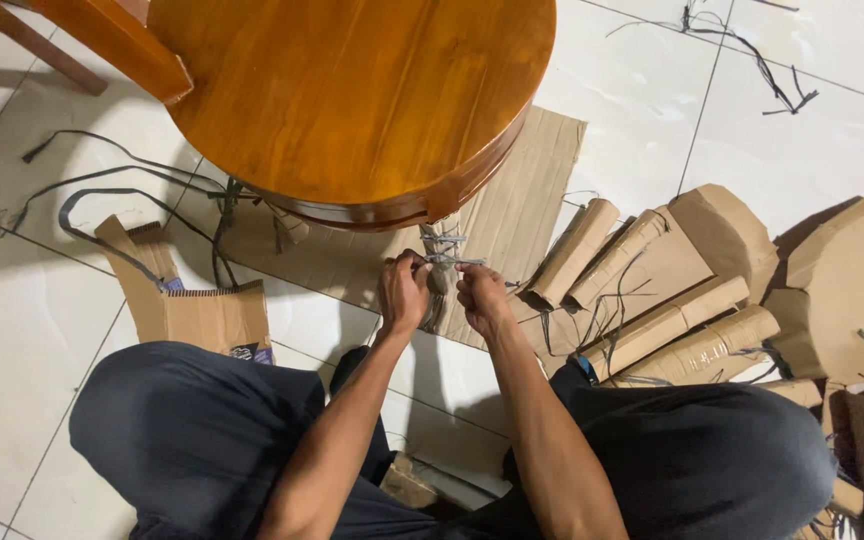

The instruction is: Wrapping a chair leg with cardboard and securing it with wire ties.

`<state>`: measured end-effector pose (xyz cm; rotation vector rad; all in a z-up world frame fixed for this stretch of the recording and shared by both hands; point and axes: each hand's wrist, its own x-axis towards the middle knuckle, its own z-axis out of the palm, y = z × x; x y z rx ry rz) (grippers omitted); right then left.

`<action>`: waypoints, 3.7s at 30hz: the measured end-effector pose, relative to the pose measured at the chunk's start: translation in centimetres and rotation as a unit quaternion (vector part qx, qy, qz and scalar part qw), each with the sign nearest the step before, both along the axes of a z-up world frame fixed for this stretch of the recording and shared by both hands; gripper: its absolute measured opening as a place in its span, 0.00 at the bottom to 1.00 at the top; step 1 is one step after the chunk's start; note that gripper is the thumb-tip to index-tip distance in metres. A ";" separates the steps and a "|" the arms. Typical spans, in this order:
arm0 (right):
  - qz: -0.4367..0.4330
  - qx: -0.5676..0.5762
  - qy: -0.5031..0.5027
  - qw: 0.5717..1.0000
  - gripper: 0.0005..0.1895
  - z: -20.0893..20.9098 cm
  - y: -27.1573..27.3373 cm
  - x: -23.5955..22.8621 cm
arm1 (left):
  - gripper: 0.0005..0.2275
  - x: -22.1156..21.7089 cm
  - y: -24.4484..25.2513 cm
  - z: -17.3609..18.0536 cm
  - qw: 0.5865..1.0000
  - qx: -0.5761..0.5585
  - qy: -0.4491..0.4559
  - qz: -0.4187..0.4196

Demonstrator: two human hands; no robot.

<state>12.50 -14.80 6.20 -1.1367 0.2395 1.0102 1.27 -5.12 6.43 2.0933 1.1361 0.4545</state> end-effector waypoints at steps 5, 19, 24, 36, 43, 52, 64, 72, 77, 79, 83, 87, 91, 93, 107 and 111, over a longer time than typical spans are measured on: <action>-0.020 -0.022 -0.037 0.999 0.05 1.9 -0.3 -1.9 | 0.08 0.8 -0.5 -4.4 0.992 -0.078 -0.036 0.092; -0.025 -0.042 -0.012 0.999 0.07 0.7 0.1 -6.7 | 0.09 2.3 -0.1 -10.4 0.888 -0.380 -0.169 0.196; -0.042 -0.085 -0.088 0.992 0.07 -1.2 0.5 -6.9 | 0.09 1.9 0.0 -8.7 0.866 -0.439 -0.157 0.180; -0.050 -0.143 -0.147 0.978 0.04 -3.9 1.5 -5.6 | 0.07 1.1 -0.1 -8.2 0.862 -0.449 -0.173 0.159; -0.053 -0.135 -0.121 0.982 0.04 -3.5 1.6 -5.3 | 0.08 1.1 0.2 -9.0 0.876 -0.427 -0.156 0.160; -0.050 -0.127 -0.133 0.982 0.05 -2.1 2.2 -5.0 | 0.08 1.1 -0.1 -9.9 0.898 -0.384 -0.146 0.159; -0.063 -0.107 -0.183 0.975 0.08 -1.8 2.2 -5.3 | 0.10 0.5 -0.1 -10.4 0.941 -0.273 -0.132 0.147; -0.043 -0.084 -0.089 0.992 0.08 -2.0 2.1 -4.1 | 0.11 0.6 -1.1 -8.6 0.931 -0.260 -0.216 0.140; -0.042 -0.083 -0.081 0.992 0.09 -1.9 2.1 -4.0 | 0.05 -0.2 -2.9 0.5 0.988 -0.058 -0.133 0.056; -0.041 -0.084 -0.086 0.992 0.09 -1.4 2.1 -4.0 | 0.05 -0.6 -3.1 1.0 0.992 -0.041 -0.106 0.055; -0.039 -0.098 -0.108 0.988 0.08 0.9 1.9 -4.3 | 0.03 -0.5 -2.5 -0.5 0.994 -0.047 -0.073 0.068; -0.053 -0.120 -0.132 0.983 0.07 -2.4 2.1 -3.1 | 0.05 -0.2 -1.7 -2.6 0.990 -0.058 -0.108 0.065; -0.083 -0.132 -0.119 0.981 0.08 -4.1 1.9 -1.7 | 0.05 -0.1 0.3 -5.9 0.979 -0.094 -0.127 0.129; -0.088 -0.124 -0.117 0.982 0.07 -4.1 1.6 -1.5 | 0.06 -0.1 1.0 -6.7 0.979 -0.091 -0.131 0.129; 0.030 -0.474 -0.220 0.852 0.11 -19.0 -9.7 -4.3 | 0.14 -2.7 -1.2 -13.2 0.911 -0.310 -0.207 0.178; -0.079 -0.488 -0.322 0.807 0.15 -12.3 -11.0 -1.9 | 0.14 -3.4 -2.6 -14.8 0.927 -0.291 -0.163 0.173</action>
